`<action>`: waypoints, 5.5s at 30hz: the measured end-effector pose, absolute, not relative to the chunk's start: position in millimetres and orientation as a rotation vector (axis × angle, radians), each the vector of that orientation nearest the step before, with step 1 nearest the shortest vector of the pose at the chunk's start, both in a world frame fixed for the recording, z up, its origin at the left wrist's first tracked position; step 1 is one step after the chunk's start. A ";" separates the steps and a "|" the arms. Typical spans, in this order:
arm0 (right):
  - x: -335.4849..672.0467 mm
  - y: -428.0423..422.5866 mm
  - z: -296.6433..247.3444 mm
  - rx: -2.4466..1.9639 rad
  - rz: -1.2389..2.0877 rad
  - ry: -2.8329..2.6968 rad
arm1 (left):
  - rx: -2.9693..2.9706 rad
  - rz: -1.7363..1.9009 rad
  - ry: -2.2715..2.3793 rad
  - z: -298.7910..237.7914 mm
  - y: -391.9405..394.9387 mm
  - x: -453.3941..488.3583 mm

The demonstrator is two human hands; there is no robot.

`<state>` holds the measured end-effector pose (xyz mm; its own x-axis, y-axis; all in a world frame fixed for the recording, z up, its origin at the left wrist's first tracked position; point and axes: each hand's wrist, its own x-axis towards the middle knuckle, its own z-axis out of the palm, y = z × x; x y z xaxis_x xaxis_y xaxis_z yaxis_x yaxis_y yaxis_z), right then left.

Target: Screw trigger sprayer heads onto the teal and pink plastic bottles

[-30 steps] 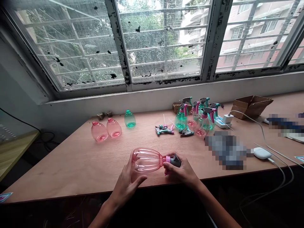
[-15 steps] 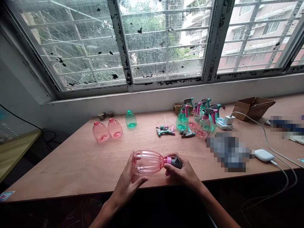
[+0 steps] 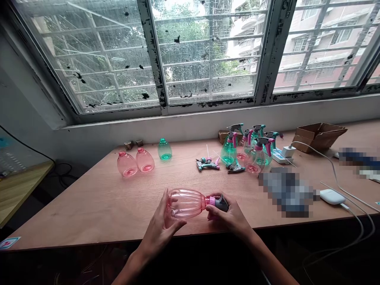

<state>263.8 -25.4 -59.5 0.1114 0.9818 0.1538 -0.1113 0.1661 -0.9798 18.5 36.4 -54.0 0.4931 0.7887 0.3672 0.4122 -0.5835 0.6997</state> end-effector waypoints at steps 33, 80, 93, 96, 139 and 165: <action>266.3 -23.0 -61.1 -1.055 1.079 -1.126 | 2.261 0.935 0.961 -55.5 39.3 17.6; 262.1 -23.4 -54.8 -1.056 1.134 -1.068 | 2.223 0.933 1.025 -51.7 36.9 16.9; 263.1 -21.5 -58.7 -1.097 1.126 -1.106 | 2.228 0.946 1.002 -55.9 39.2 17.0; 264.5 -20.8 -61.2 -1.099 1.137 -1.105 | 2.214 0.948 1.042 -54.0 39.4 17.9; 270.0 -16.6 -60.8 -1.036 1.254 -0.966 | 1.988 1.204 1.082 -71.3 40.4 20.4; 269.5 -22.7 -54.0 -1.111 1.154 -1.061 | 2.136 1.033 1.005 -55.6 43.2 13.9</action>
<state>269.5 -22.7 -54.0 0.1053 0.9931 0.0521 -0.1351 0.0662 -0.9886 13.9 43.2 -55.6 0.4231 0.8109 0.4042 0.3817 -0.5641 0.7322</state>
